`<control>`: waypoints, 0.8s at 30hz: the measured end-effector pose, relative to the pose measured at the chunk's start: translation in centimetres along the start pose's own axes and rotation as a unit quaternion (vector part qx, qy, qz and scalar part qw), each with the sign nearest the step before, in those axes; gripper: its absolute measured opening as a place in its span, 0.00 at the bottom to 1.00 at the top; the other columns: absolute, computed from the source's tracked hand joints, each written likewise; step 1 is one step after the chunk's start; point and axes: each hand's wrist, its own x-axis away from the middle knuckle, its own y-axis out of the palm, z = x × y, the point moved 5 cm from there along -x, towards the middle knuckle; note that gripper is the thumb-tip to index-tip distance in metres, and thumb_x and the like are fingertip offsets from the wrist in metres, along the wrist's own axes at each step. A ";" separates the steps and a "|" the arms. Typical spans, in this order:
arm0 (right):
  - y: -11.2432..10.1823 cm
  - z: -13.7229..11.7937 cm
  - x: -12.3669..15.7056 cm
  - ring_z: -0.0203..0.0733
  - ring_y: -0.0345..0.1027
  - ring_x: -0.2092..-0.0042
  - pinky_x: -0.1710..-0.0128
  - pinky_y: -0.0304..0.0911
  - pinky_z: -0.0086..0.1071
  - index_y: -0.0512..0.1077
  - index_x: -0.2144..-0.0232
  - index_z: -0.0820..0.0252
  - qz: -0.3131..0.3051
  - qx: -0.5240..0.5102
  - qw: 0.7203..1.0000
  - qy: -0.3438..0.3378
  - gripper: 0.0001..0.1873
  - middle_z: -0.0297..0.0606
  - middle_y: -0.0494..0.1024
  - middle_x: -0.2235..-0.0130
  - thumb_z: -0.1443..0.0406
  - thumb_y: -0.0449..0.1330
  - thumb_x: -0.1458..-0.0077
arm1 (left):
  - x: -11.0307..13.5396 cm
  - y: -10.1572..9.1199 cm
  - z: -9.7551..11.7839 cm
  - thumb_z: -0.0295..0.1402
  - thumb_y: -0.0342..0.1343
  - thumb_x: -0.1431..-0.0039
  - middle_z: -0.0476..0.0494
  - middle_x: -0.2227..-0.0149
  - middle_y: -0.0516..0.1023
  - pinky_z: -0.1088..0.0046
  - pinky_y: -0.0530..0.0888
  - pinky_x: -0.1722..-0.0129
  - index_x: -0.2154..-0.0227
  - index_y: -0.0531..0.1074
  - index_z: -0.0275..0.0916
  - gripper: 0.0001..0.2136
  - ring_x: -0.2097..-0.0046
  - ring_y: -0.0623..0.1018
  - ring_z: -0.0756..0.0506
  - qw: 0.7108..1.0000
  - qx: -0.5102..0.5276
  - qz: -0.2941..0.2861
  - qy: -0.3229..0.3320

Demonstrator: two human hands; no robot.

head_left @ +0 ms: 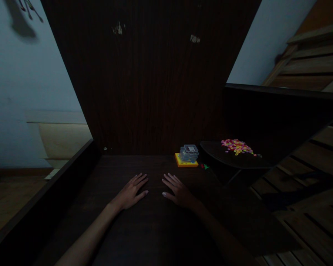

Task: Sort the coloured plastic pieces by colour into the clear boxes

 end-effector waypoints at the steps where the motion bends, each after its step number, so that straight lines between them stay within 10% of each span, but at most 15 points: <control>1: 0.0 0.0 0.0 0.52 0.44 0.32 0.35 0.46 0.54 0.58 0.37 0.55 0.000 0.000 1.000 0.000 0.31 0.44 0.55 0.34 0.54 0.55 0.39 | 0.0 0.0 0.0 0.48 0.45 0.36 0.40 0.34 0.58 0.52 0.56 0.35 0.39 0.60 0.42 0.26 0.33 0.56 0.39 1.000 0.000 -0.003 -0.003; 24: 0.2 0.1 0.0 0.51 0.44 0.32 0.35 0.46 0.54 0.59 0.37 0.56 0.004 0.001 1.000 0.000 0.31 0.44 0.55 0.34 0.54 0.55 0.39 | -0.1 0.0 0.1 0.48 0.44 0.35 0.40 0.34 0.58 0.53 0.57 0.35 0.39 0.60 0.41 0.27 0.32 0.56 0.39 1.000 -0.012 -0.008 -0.003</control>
